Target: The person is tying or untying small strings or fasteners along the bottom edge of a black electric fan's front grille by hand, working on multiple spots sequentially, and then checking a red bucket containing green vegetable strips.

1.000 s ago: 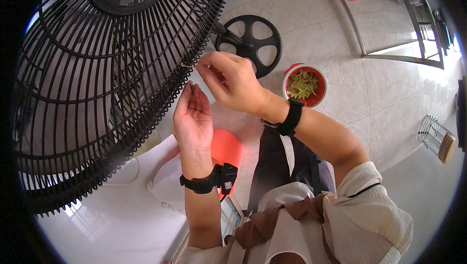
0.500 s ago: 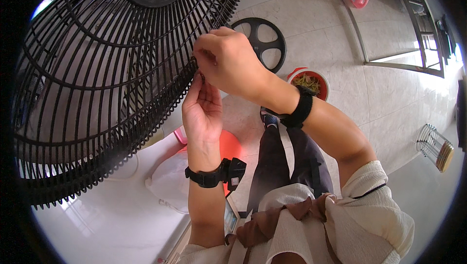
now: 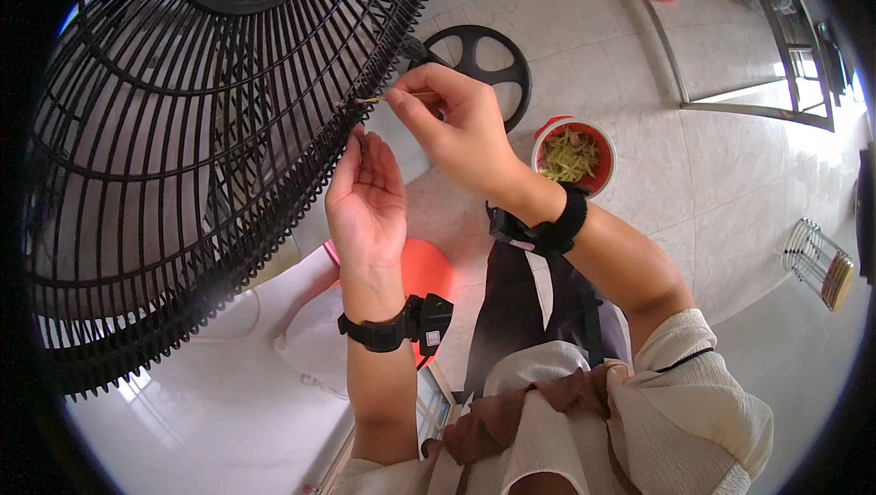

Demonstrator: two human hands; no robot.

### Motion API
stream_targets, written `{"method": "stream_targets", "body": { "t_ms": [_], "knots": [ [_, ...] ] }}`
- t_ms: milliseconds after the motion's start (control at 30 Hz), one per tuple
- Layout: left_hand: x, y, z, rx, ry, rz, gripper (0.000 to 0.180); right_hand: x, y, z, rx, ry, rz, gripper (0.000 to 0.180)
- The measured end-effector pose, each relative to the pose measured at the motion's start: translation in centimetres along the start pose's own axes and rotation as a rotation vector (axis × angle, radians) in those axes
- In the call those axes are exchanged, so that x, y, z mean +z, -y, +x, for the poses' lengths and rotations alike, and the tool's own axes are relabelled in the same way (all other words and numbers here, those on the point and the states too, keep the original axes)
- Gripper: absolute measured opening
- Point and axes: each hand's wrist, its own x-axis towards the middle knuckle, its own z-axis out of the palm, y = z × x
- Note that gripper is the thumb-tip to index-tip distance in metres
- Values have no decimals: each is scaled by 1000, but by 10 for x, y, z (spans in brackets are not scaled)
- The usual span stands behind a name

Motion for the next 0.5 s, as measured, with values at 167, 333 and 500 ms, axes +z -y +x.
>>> {"method": "stream_targets", "body": {
  "t_ms": [167, 333, 500],
  "knots": [
    [10, 2, 1, -26, 51, -91, 15, 7, 5, 14, -161, 104, -203, 10],
    [12, 1, 1, -10, 48, -70, 16, 12, 2, 15, -152, 142, -241, 11],
    [10, 1, 2, 5, 87, -76, 16, -1, -7, 17, 258, 261, 158, 10]
  ]
}}
